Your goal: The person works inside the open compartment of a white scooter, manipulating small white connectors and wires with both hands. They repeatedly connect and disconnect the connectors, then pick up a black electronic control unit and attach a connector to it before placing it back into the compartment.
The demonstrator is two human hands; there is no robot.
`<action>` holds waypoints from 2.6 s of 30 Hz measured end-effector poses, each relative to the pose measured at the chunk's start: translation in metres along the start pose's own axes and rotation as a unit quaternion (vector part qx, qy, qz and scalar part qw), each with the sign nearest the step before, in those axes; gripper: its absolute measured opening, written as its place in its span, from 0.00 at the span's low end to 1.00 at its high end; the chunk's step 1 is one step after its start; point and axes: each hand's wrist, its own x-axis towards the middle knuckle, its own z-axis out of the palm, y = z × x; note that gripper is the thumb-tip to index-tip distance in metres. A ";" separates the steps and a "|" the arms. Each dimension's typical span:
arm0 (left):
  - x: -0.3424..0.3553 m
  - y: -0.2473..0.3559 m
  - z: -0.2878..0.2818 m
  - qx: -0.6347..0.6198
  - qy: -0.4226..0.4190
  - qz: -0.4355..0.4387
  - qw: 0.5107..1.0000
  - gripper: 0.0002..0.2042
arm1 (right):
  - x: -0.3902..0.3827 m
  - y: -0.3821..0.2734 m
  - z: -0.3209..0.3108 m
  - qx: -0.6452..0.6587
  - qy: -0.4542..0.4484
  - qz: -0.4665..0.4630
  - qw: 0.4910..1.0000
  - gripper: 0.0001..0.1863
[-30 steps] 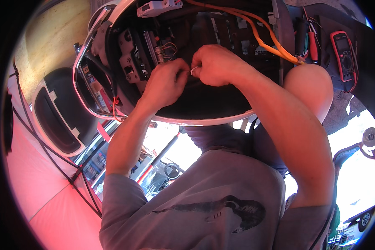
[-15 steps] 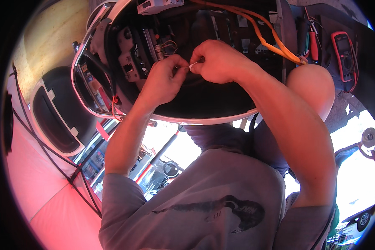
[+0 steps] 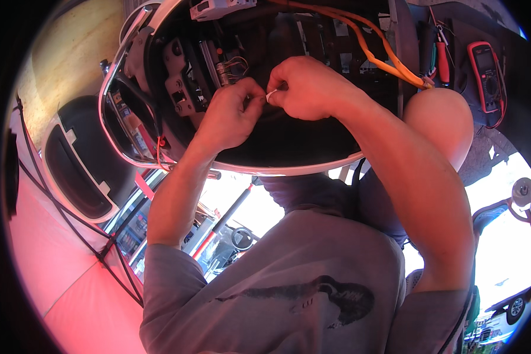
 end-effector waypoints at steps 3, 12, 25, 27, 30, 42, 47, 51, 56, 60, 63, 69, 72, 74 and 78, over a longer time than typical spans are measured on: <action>-0.004 0.007 -0.003 0.008 -0.018 -0.022 1.000 0.06 | 0.000 0.004 0.002 0.030 -0.019 0.018 0.999 0.10; -0.002 -0.002 -0.002 -0.014 0.002 0.000 1.000 0.04 | -0.003 -0.005 -0.001 0.007 0.004 0.000 1.000 0.09; -0.012 0.001 -0.009 -0.069 -0.036 -0.080 0.994 0.04 | -0.007 -0.024 -0.001 -0.024 -0.015 -0.019 0.999 0.10; -0.018 0.004 -0.012 -0.108 -0.052 -0.131 0.984 0.04 | -0.005 -0.026 0.000 -0.055 -0.018 -0.046 0.997 0.10; -0.026 0.004 -0.009 -0.125 -0.029 -0.125 0.984 0.05 | -0.006 -0.031 0.002 -0.076 -0.020 -0.056 0.995 0.10; -0.035 0.006 -0.004 -0.120 -0.012 -0.092 0.988 0.03 | -0.015 -0.012 0.006 -0.043 0.003 -0.121 0.992 0.05; -0.034 0.004 -0.008 -0.150 -0.022 -0.107 0.983 0.02 | -0.012 -0.012 0.013 -0.012 0.007 -0.116 0.993 0.05; -0.036 0.004 -0.004 -0.154 0.011 -0.093 0.984 0.02 | -0.013 -0.011 0.012 -0.013 0.012 -0.131 0.991 0.05; -0.037 0.003 -0.004 -0.162 0.011 -0.066 0.985 0.01 | -0.017 -0.014 0.006 -0.020 -0.006 -0.116 0.993 0.05; -0.036 0.005 -0.008 -0.162 -0.023 -0.101 0.981 0.02 | -0.016 -0.011 0.011 -0.011 -0.003 -0.122 0.993 0.06; -0.036 0.003 -0.004 -0.142 -0.008 -0.098 0.985 0.02 | -0.014 -0.010 0.014 -0.023 -0.010 -0.110 0.994 0.06; -0.037 0.000 -0.001 -0.163 0.013 -0.089 0.982 0.02 | -0.021 -0.013 0.003 0.046 0.026 -0.123 0.991 0.06; -0.037 0.002 -0.001 -0.167 0.015 -0.106 0.980 0.01 | -0.021 -0.011 0.002 0.052 0.039 -0.128 0.990 0.06; -0.037 0.004 -0.002 -0.166 0.016 -0.109 0.980 0.01 | -0.021 -0.011 0.002 0.042 0.040 -0.128 0.990 0.05; -0.037 0.004 -0.002 -0.167 0.013 -0.105 0.980 0.01 | -0.023 -0.013 0.001 0.052 0.073 -0.132 0.987 0.04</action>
